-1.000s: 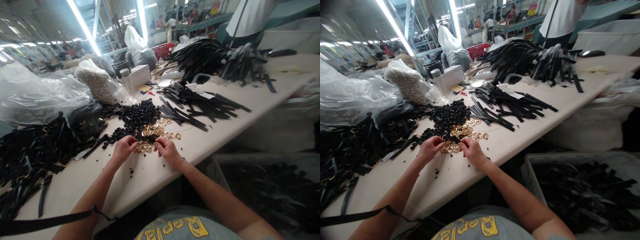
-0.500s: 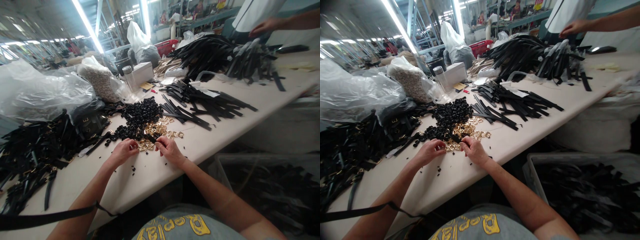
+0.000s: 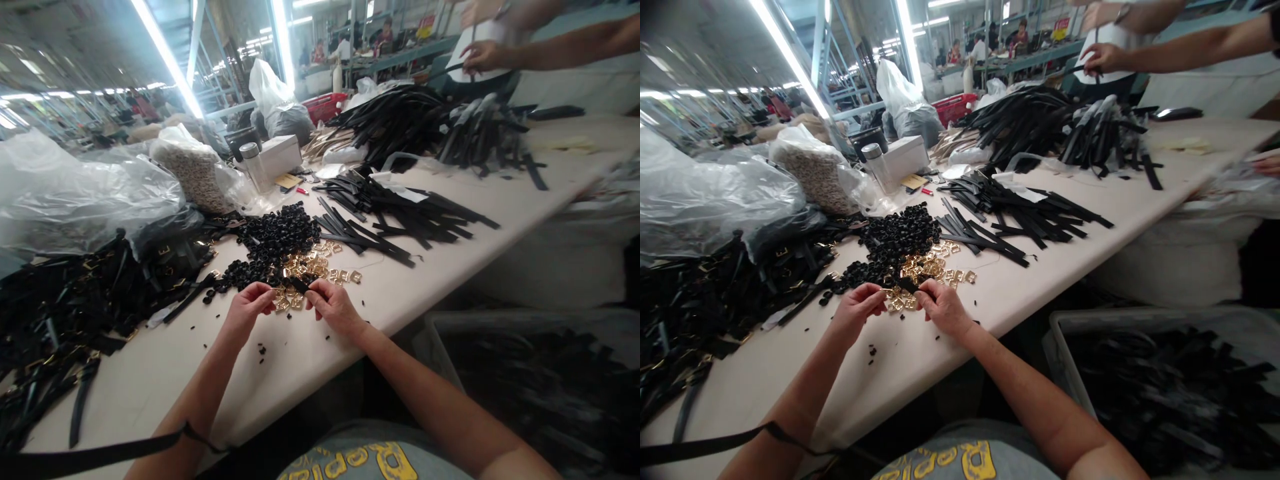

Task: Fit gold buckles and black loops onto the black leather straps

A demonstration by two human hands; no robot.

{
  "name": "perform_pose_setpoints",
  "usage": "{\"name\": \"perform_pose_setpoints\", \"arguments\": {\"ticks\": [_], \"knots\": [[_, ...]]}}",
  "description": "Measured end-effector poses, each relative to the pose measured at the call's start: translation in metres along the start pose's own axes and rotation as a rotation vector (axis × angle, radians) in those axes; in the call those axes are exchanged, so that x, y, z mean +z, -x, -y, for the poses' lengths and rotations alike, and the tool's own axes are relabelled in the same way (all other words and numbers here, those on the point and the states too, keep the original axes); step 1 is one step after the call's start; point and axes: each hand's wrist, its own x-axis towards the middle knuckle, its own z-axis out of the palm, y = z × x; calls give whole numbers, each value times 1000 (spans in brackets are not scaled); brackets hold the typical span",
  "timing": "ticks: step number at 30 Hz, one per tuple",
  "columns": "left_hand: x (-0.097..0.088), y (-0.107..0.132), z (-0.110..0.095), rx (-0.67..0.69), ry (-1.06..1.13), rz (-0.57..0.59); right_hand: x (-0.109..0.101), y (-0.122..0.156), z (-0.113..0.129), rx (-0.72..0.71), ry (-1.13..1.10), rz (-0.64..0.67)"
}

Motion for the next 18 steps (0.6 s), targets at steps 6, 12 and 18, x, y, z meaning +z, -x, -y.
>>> {"name": "perform_pose_setpoints", "arguments": {"ticks": [6, 12, 18], "knots": [[20, 0, 8, -42, 268, 5, 9, -5, 4, 56, -105, -38], [22, 6, 10, -75, 348, 19, 27, -16, 7, 93, -273, -9], [22, 13, 4, -71, 348, 57, 32, -20, 6, 95, -293, 18]]}}
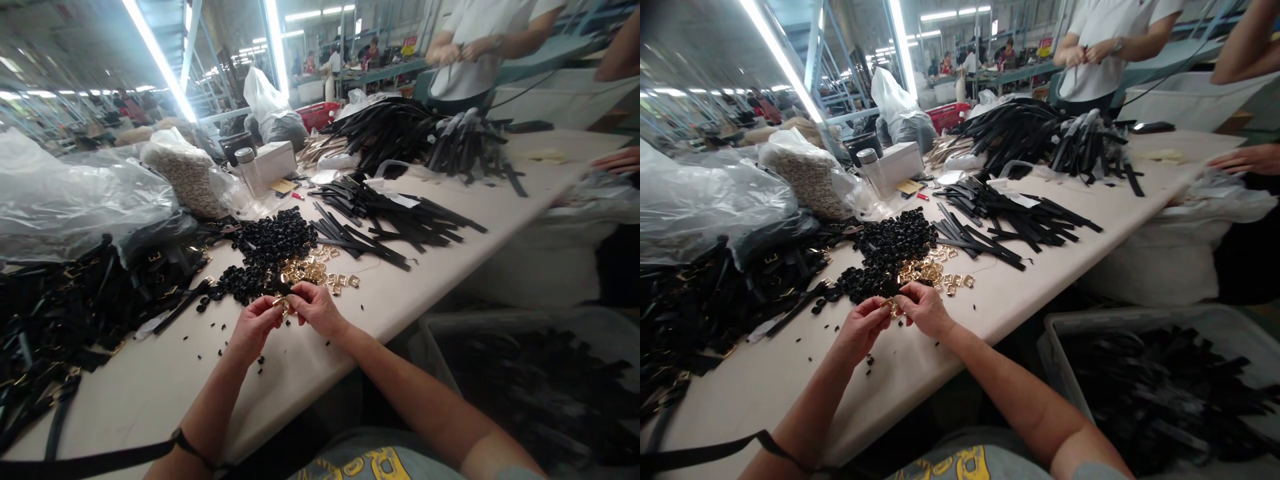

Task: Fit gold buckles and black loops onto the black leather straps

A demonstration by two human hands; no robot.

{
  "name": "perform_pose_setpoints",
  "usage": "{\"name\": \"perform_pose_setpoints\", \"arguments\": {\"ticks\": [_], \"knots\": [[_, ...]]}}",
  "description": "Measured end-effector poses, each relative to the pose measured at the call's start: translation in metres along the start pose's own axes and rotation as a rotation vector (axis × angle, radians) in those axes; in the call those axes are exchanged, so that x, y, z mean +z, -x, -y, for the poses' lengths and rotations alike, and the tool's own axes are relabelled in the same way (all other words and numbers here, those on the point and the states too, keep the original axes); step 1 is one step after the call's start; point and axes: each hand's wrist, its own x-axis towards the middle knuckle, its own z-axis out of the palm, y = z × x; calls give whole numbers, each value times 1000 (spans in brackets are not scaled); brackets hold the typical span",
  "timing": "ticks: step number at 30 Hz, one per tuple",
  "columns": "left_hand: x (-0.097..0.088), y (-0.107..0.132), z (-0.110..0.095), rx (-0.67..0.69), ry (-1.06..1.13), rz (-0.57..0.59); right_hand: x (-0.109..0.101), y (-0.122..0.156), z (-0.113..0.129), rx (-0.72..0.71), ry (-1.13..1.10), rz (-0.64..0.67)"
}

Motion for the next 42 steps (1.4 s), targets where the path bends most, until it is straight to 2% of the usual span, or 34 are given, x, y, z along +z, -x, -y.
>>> {"name": "perform_pose_setpoints", "arguments": {"ticks": [9, 15, 18, 24, 27, 29, 35, 38, 42], "knots": [[1, 4, 5, 105, -88, 103, -1, 3, -1, -8, -50, -13], [3, 1, 6, 171, -64, -17, 0, 12, 1, 57, -87, -76], [5, 0, 6, 205, -18, -74, 4, 13, -1, 91, -100, -51], [7, 1, 11, 260, -27, -80, 9, 11, -4, -4, -10, -87], [5, 1, 11, 277, -62, -76, 7, 13, -3, -46, 55, -57], [3, 0, 11, 253, -66, -82, 4, 15, -1, -83, 169, -24], [2, -3, 6, 218, 41, -151, -4, 23, 6, -324, 824, -60], [6, -3, 4, 200, 85, -167, -6, 22, 6, -365, 989, -39], [6, -2, 5, 197, 40, -154, -9, 19, 6, -441, 1195, -11]]}}
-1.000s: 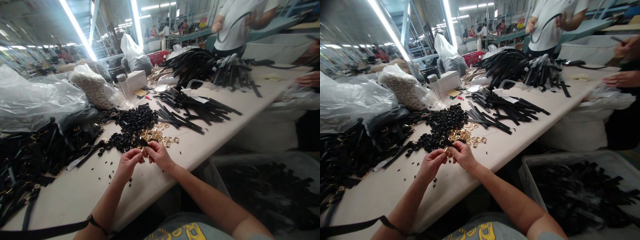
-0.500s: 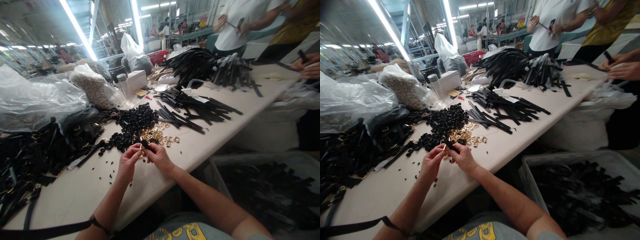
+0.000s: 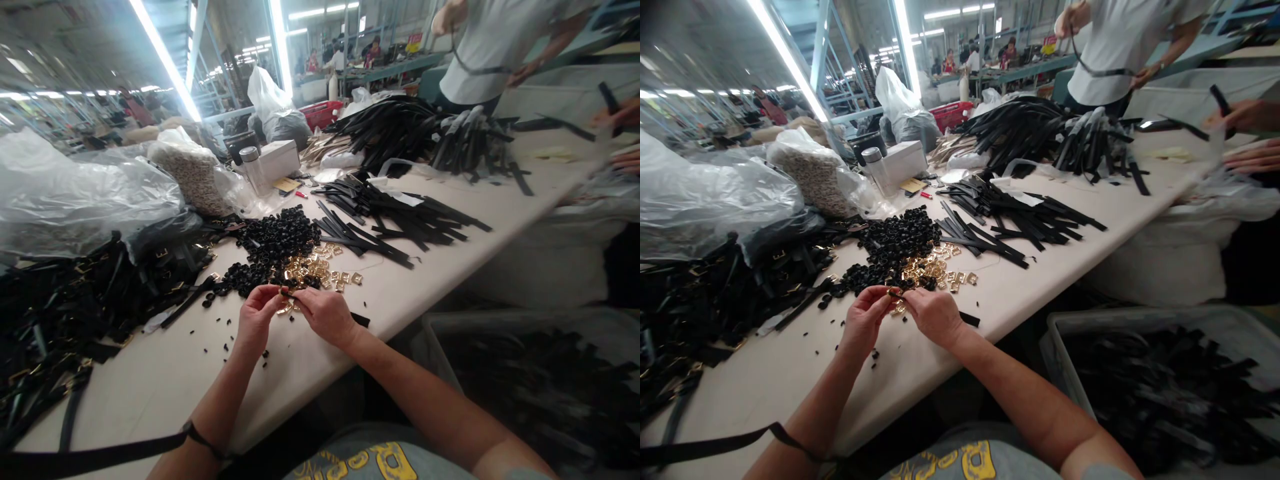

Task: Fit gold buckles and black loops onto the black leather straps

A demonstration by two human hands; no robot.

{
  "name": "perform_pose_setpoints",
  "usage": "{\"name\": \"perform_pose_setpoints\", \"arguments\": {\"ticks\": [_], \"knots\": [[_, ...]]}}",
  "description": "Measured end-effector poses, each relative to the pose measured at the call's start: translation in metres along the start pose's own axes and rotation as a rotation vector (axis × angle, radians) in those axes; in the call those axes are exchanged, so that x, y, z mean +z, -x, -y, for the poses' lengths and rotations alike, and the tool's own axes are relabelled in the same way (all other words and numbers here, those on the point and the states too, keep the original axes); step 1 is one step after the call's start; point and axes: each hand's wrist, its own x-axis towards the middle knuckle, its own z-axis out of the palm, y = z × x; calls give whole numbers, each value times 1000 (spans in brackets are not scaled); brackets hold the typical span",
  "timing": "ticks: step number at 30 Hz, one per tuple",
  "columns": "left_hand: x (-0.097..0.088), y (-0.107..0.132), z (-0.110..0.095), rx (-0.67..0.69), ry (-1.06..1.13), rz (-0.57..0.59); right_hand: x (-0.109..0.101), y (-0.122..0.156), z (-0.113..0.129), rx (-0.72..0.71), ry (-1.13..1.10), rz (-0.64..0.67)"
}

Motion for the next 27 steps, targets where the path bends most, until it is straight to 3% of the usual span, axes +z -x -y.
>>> {"name": "perform_pose_setpoints", "arguments": {"ticks": [6, 11, 16, 23, 27], "knots": [[-7, -2, -1, -7, -92, 44, -11, -5, -3, -86, 230, 84], [-3, 1, 0, -28, -177, 116, -10, -6, -5, -113, 198, 124], [-2, 2, 1, -26, -163, 167, -5, -7, -3, 14, -6, 120], [-9, 2, -7, -156, -31, 213, -17, -13, -1, 8, -552, 280], [-6, 3, -5, -200, 1, 187, -14, -11, -1, 71, -686, 343]]}}
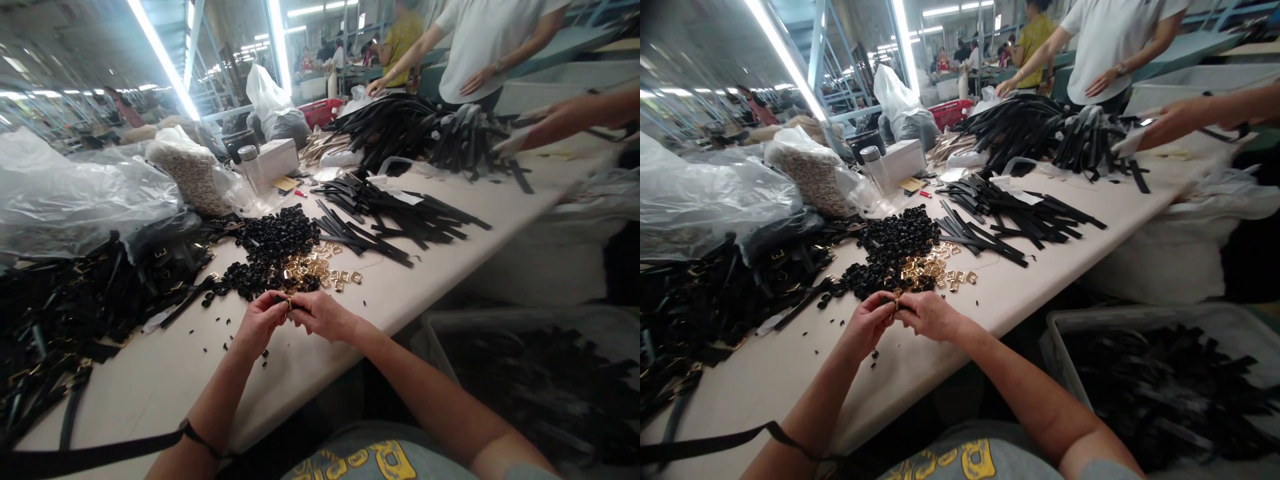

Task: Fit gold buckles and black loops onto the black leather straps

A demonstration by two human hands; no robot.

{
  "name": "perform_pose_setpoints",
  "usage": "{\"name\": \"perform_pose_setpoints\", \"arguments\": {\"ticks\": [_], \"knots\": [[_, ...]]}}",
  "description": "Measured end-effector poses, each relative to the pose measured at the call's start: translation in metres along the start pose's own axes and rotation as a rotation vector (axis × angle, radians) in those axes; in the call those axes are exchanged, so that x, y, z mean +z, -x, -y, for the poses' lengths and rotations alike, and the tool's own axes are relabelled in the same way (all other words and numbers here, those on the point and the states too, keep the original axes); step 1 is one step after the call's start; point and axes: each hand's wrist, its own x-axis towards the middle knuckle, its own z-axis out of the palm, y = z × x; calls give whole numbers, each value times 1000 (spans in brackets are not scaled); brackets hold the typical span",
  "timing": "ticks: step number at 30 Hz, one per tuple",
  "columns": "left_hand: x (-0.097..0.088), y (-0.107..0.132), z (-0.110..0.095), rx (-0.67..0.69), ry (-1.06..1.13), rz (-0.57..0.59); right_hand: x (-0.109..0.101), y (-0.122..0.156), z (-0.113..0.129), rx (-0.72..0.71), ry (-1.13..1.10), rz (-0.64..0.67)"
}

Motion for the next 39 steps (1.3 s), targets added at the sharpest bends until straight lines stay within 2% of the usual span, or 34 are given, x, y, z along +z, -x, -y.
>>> {"name": "perform_pose_setpoints", "arguments": {"ticks": [5, 10, 14, 19, 27, 33, 39], "knots": [[8, 1, 1, 67, 3, -48, 6, 2, -3, 22, 54, -86], [9, 4, -1, 101, -23, -17, 7, 4, -3, 19, 136, -162], [4, 3, 2, 108, -84, 15, 5, 5, -4, 41, 180, -172], [0, -2, 7, 108, -143, -19, 3, 6, -5, 21, 279, -143], [3, -4, -2, 91, 23, -204, -4, 7, 3, 98, 256, -125], [6, -7, 12, 37, 114, -183, 9, 2, -3, 54, 225, -207], [9, -7, 18, 101, 110, -155, 10, -2, -2, 80, 191, -209]]}}
